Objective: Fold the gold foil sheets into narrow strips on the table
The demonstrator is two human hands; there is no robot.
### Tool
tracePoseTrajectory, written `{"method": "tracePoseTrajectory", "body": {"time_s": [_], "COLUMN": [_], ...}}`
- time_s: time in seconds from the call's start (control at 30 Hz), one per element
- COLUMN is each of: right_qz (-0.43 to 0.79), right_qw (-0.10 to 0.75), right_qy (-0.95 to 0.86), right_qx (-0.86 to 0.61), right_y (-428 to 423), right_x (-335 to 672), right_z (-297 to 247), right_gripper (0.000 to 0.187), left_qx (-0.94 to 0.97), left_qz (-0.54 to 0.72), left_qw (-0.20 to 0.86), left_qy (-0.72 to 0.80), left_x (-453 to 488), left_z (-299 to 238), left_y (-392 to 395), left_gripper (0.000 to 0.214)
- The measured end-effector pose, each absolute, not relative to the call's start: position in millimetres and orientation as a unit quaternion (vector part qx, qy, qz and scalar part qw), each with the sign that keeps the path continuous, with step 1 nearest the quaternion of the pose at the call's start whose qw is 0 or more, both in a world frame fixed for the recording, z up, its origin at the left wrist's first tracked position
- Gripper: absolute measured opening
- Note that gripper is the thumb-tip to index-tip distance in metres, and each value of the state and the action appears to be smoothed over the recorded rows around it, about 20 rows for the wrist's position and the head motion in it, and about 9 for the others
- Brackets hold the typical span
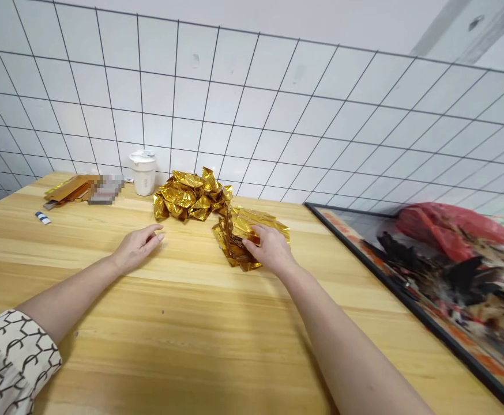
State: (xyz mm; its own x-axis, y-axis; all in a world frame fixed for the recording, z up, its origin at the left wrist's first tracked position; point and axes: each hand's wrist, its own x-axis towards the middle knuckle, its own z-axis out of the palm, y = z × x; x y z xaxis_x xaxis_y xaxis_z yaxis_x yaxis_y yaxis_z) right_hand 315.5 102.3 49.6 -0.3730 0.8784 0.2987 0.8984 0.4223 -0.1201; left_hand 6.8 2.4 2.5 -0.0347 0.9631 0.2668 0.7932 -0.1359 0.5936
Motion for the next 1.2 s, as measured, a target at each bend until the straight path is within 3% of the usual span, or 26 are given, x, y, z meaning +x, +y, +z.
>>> {"method": "tracePoseTrajectory", "body": {"time_s": [0.1,0.27,0.37,0.47,0.57,0.67,0.77,0.87,0.97,1.1,1.2], "right_qz": [-0.091,-0.103,-0.097,-0.127,-0.153,-0.144,-0.124,-0.069,0.037,0.279,0.482], "right_qw": [0.104,0.08,0.086,0.151,0.243,0.265,0.27,0.292,0.36,0.437,0.442], "right_qy": [-0.835,-0.824,-0.83,-0.839,-0.872,-0.914,-0.939,-0.94,-0.896,-0.743,-0.62], "right_qx": [-0.533,-0.552,-0.543,-0.507,-0.396,-0.269,-0.174,-0.16,-0.257,-0.424,-0.433], "right_y": [94.8,89.7,88.8,80.3,58.4,28.4,5.2,0.4,12.1,30.8,34.8], "right_x": [312.5,304.0,305.5,300.5,278.3,244.5,218.1,211.7,220.9,235.5,238.7], "right_z": [41.9,36.8,41.0,48.4,52.1,47.8,39.3,32.2,28.5,30.7,38.1], "right_gripper": [0.026,0.032,0.032,0.032,0.031,0.031,0.031,0.03,0.027,0.034,0.049], "left_qx": [0.681,0.679,0.674,0.669,0.652,0.53,0.435,0.388,0.38,0.427,0.478], "left_qz": [0.323,0.331,0.346,0.377,0.416,0.449,0.499,0.539,0.57,0.603,0.606], "left_qw": [0.13,0.14,0.151,0.171,0.263,0.466,0.558,0.573,0.546,0.482,0.441], "left_qy": [0.644,0.64,0.635,0.617,0.577,0.548,0.501,0.48,0.483,0.472,0.457], "left_x": [5.8,4.1,3.1,4.8,12.3,22.5,26.5,21.3,14.2,13.1,16.3], "left_z": [2.5,2.5,2.8,5.4,10.9,15.6,16.0,15.5,19.5,30.1,37.1], "left_y": [1.8,1.3,0.0,-2.3,-4.2,-4.6,-4.7,-5.1,-4.9,-5.3,-8.0], "left_gripper": [0.04,0.041,0.041,0.037,0.039,0.054,0.049,0.036,0.038,0.049,0.048]}}
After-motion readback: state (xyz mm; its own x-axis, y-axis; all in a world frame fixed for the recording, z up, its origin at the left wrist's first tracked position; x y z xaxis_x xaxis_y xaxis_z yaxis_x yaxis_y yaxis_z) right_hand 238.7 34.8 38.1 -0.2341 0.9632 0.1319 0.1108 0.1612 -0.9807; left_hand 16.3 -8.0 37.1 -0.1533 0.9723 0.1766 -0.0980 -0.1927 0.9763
